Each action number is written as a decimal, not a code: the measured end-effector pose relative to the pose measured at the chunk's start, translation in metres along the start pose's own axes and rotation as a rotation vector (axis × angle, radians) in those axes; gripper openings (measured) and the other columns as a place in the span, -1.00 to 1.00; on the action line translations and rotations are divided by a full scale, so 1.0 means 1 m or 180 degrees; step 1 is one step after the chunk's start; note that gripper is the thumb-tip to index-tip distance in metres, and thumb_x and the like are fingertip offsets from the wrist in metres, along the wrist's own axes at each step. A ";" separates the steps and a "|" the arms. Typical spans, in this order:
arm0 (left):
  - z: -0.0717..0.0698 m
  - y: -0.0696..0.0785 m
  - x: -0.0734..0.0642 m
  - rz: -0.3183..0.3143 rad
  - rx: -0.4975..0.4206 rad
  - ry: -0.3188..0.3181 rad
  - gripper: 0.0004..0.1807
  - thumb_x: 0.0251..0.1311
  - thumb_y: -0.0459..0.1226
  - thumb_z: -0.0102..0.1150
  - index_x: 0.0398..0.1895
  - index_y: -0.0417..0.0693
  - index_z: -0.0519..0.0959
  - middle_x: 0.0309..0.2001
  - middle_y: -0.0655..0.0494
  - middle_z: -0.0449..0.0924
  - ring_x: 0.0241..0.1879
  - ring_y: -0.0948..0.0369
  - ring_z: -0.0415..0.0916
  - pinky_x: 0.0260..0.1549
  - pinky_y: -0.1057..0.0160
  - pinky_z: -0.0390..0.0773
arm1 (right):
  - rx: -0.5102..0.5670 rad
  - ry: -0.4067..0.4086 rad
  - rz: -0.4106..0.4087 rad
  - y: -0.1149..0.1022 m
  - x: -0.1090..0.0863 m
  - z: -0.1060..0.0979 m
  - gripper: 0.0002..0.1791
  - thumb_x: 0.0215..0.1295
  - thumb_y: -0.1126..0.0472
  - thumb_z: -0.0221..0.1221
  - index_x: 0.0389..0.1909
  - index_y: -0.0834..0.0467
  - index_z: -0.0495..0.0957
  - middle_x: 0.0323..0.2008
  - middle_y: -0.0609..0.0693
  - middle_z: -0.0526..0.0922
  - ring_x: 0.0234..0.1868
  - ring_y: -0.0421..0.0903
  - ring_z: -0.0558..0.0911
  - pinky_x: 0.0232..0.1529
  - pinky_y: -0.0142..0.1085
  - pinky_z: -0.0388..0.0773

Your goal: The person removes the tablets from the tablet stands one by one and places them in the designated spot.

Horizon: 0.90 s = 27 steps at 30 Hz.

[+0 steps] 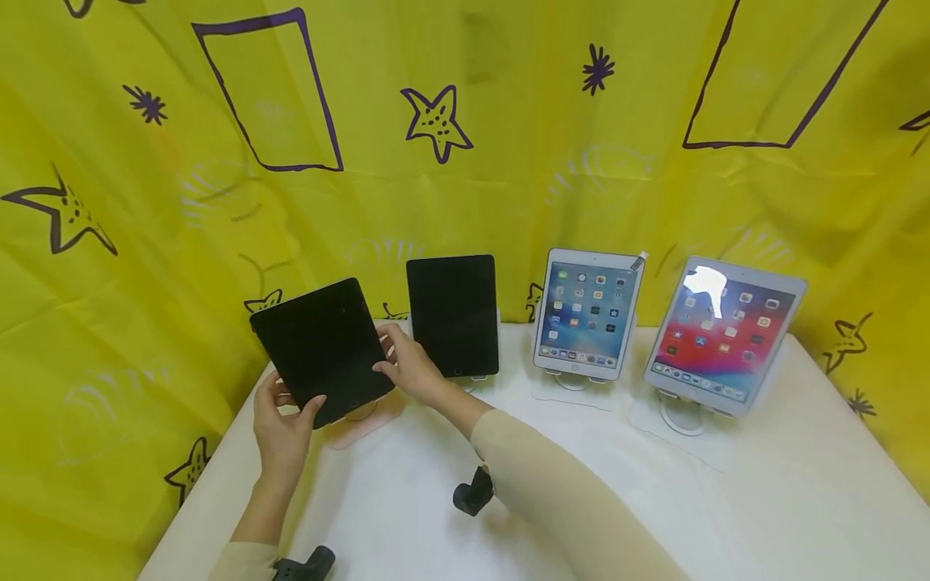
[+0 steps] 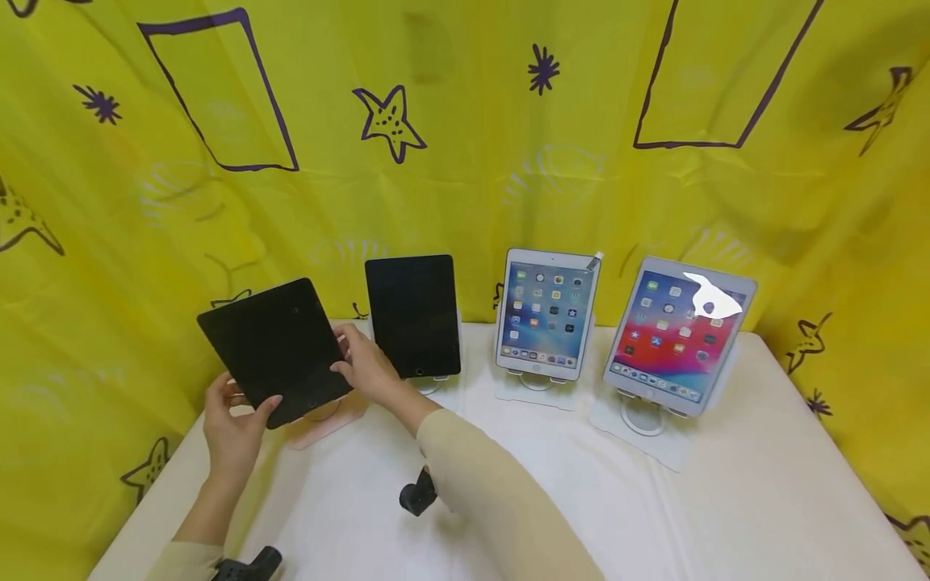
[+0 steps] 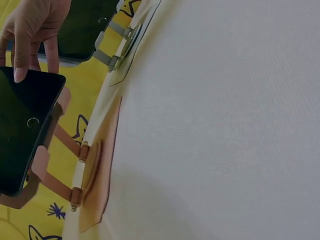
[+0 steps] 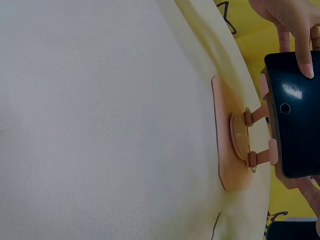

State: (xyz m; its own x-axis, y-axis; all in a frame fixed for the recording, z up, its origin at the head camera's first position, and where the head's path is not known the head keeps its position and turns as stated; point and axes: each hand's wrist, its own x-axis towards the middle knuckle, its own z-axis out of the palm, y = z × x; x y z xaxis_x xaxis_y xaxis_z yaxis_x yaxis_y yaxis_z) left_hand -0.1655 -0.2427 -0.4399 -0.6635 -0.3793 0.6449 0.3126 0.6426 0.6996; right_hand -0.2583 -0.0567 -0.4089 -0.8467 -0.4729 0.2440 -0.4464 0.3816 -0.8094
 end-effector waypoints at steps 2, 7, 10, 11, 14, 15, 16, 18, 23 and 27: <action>-0.002 0.003 0.002 -0.0005 -0.0026 -0.0021 -0.27 -0.19 -0.56 0.41 0.14 -0.39 0.32 -0.26 -0.14 0.39 -0.36 0.50 0.25 -0.49 0.73 0.32 | -0.0004 0.0031 -0.0058 -0.001 -0.001 -0.002 -0.51 0.23 0.28 0.23 0.13 0.10 0.27 -0.17 0.03 0.52 -0.28 -0.16 0.53 -0.31 -0.46 0.48; -0.008 0.018 0.005 -0.0301 -0.0049 -0.0217 -0.29 -0.08 -0.50 0.38 0.21 -0.29 0.30 -0.24 -0.05 0.39 -0.36 0.45 0.25 -0.50 0.71 0.34 | -0.0004 0.0101 -0.0261 -0.004 -0.007 -0.008 -0.50 0.20 0.30 0.25 0.12 0.14 0.29 -0.18 0.07 0.54 -0.32 -0.13 0.56 -0.36 -0.48 0.48; -0.014 0.027 0.007 -0.0490 0.0004 -0.0377 -0.28 -0.01 -0.46 0.35 0.25 -0.23 0.26 -0.19 -0.02 0.37 -0.34 0.41 0.24 -0.50 0.70 0.36 | 0.0035 0.0124 -0.0372 -0.008 -0.011 -0.014 -0.48 0.17 0.32 0.27 0.12 0.15 0.30 -0.20 0.09 0.55 -0.35 -0.12 0.56 -0.39 -0.50 0.48; -0.015 0.030 0.007 -0.0531 0.0032 -0.0419 -0.28 0.01 -0.45 0.34 0.26 -0.22 0.25 -0.18 -0.01 0.36 -0.33 0.40 0.24 -0.50 0.69 0.36 | 0.0057 0.0132 -0.0392 -0.009 -0.012 -0.015 -0.48 0.16 0.33 0.27 0.11 0.15 0.30 -0.21 0.09 0.55 -0.37 -0.12 0.56 -0.39 -0.51 0.47; -0.017 0.035 0.008 -0.0582 0.0068 -0.0496 -0.27 0.02 -0.44 0.34 0.27 -0.19 0.23 -0.17 0.04 0.34 -0.32 0.40 0.24 -0.50 0.69 0.37 | 0.0127 0.0158 -0.0460 -0.013 -0.016 -0.020 -0.44 0.13 0.37 0.29 0.13 0.16 0.29 -0.24 0.11 0.54 -0.41 -0.12 0.54 -0.40 -0.51 0.47; -0.018 0.036 0.008 -0.0586 0.0077 -0.0516 -0.27 0.01 -0.44 0.34 0.27 -0.19 0.23 -0.17 0.05 0.34 -0.32 0.40 0.24 -0.51 0.68 0.37 | 0.0150 0.0160 -0.0466 -0.014 -0.018 -0.022 -0.42 0.12 0.38 0.29 0.15 0.17 0.28 -0.25 0.12 0.53 -0.42 -0.12 0.54 -0.41 -0.51 0.47; -0.018 0.038 0.008 -0.0591 0.0072 -0.0533 -0.27 0.00 -0.45 0.35 0.26 -0.19 0.23 -0.18 0.07 0.34 -0.33 0.40 0.25 -0.52 0.67 0.38 | 0.0167 0.0160 -0.0481 -0.014 -0.019 -0.023 -0.40 0.11 0.39 0.30 0.16 0.17 0.28 -0.25 0.12 0.53 -0.43 -0.12 0.53 -0.40 -0.51 0.47; -0.019 0.041 0.007 -0.0609 0.0062 -0.0573 -0.28 -0.01 -0.44 0.36 0.25 -0.18 0.25 -0.19 0.08 0.34 -0.35 0.42 0.26 -0.53 0.66 0.38 | 0.0196 0.0137 -0.0473 -0.015 -0.023 -0.026 -0.39 0.11 0.39 0.30 0.17 0.17 0.26 -0.25 0.12 0.53 -0.44 -0.13 0.53 -0.40 -0.51 0.47; -0.024 0.054 0.007 -0.0796 0.0086 -0.0796 -0.27 0.00 -0.41 0.36 0.25 -0.11 0.23 -0.19 0.09 0.34 -0.36 0.44 0.28 -0.52 0.63 0.40 | 0.0265 0.0079 -0.0411 -0.016 -0.034 -0.035 -0.40 0.11 0.39 0.29 0.14 0.15 0.26 -0.25 0.10 0.51 -0.46 -0.20 0.48 -0.42 -0.49 0.46; -0.028 0.064 0.007 -0.0915 0.0121 -0.1010 -0.25 0.02 -0.39 0.36 0.28 -0.08 0.20 -0.14 0.05 0.35 -0.32 0.40 0.28 -0.51 0.59 0.40 | 0.0294 0.0047 -0.0406 -0.020 -0.044 -0.043 -0.41 0.11 0.39 0.30 0.13 0.18 0.24 -0.28 0.08 0.48 -0.48 -0.21 0.43 -0.39 -0.49 0.44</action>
State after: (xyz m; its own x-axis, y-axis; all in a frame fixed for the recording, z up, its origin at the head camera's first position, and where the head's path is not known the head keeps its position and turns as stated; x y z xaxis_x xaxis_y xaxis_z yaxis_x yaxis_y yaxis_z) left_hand -0.1316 -0.2233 -0.3820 -0.8981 -0.3267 0.2946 0.0631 0.5670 0.8213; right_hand -0.2250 -0.0097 -0.3806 -0.7893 -0.5009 0.3551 -0.5226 0.2443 -0.8168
